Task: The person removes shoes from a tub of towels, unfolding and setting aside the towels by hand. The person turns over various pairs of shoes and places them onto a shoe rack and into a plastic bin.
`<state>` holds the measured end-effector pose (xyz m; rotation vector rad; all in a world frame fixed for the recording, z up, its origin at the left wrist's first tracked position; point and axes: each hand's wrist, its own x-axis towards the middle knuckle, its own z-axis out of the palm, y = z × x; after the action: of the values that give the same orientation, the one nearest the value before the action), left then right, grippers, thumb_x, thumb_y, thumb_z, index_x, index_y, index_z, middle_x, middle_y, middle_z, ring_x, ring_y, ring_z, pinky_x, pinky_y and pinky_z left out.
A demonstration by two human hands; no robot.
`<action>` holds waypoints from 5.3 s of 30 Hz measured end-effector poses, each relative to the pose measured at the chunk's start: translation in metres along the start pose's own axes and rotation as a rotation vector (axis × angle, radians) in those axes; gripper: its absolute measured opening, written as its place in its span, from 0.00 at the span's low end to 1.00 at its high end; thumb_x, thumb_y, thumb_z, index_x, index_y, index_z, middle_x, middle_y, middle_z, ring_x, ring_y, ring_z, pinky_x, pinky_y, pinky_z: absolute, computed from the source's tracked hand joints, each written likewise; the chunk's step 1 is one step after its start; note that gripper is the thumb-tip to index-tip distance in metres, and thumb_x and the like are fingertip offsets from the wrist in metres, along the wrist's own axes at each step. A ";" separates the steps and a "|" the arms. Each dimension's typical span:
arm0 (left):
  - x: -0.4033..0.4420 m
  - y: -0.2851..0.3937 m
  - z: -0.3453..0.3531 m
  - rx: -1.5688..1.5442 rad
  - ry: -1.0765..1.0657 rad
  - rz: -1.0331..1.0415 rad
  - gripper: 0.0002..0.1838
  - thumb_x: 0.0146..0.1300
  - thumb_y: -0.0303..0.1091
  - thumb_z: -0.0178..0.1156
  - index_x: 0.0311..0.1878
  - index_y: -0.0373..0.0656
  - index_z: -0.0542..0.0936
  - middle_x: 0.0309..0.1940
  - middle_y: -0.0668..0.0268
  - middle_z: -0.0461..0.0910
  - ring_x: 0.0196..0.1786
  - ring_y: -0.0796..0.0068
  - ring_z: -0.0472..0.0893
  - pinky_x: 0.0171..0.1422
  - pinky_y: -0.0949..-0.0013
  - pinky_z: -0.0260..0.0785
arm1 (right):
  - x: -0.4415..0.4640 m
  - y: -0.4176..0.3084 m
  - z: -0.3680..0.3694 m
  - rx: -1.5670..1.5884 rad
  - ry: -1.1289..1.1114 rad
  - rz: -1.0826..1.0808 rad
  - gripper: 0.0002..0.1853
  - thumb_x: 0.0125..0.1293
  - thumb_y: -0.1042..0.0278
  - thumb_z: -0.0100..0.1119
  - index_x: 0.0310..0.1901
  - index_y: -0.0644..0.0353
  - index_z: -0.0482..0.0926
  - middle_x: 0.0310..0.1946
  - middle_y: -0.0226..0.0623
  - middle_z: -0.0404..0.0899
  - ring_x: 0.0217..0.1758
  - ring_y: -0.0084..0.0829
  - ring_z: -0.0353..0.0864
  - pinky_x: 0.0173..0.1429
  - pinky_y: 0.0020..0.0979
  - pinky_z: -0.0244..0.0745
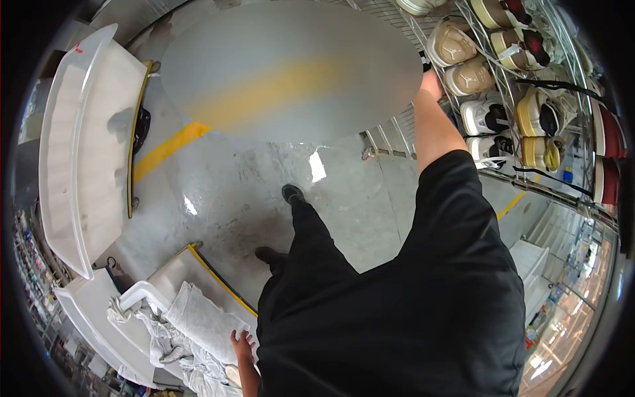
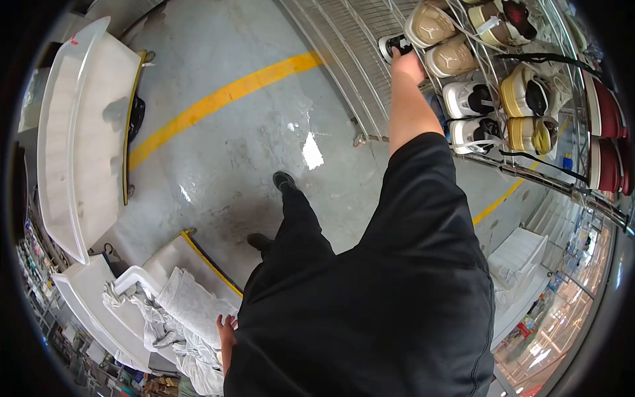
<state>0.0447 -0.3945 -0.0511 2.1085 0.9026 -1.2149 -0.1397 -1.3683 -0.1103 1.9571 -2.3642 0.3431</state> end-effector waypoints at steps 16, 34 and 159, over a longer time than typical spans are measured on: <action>0.081 -0.143 -0.030 -0.202 0.071 0.449 0.19 0.69 0.38 0.63 0.58 0.37 0.81 0.53 0.55 0.86 0.58 0.67 0.84 0.64 0.66 0.74 | -0.589 -0.023 0.025 0.127 -1.154 -1.075 0.19 0.64 0.57 0.65 0.51 0.60 0.83 0.50 0.47 0.85 0.57 0.43 0.83 0.62 0.39 0.77; 0.151 -0.400 -0.169 -1.048 0.737 0.172 0.15 0.68 0.34 0.64 0.56 0.41 0.82 0.51 0.61 0.85 0.55 0.70 0.83 0.62 0.67 0.72 | -1.018 -0.251 -0.147 -0.018 -1.087 -1.907 0.17 0.67 0.57 0.60 0.49 0.59 0.85 0.47 0.46 0.87 0.53 0.43 0.86 0.60 0.39 0.79; -0.055 -0.323 -0.390 -1.454 0.478 0.377 0.20 0.80 0.41 0.51 0.63 0.33 0.74 0.57 0.62 0.80 0.58 0.78 0.78 0.64 0.70 0.69 | -1.131 -0.347 -0.476 -0.169 -1.928 -1.655 0.14 0.66 0.73 0.64 0.52 0.57 0.76 0.36 0.23 0.79 0.37 0.14 0.75 0.41 0.19 0.69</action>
<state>-0.0192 0.0760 0.1336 1.1749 1.0136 0.2556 0.3725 -0.2413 0.1957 3.3282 0.6429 -2.2083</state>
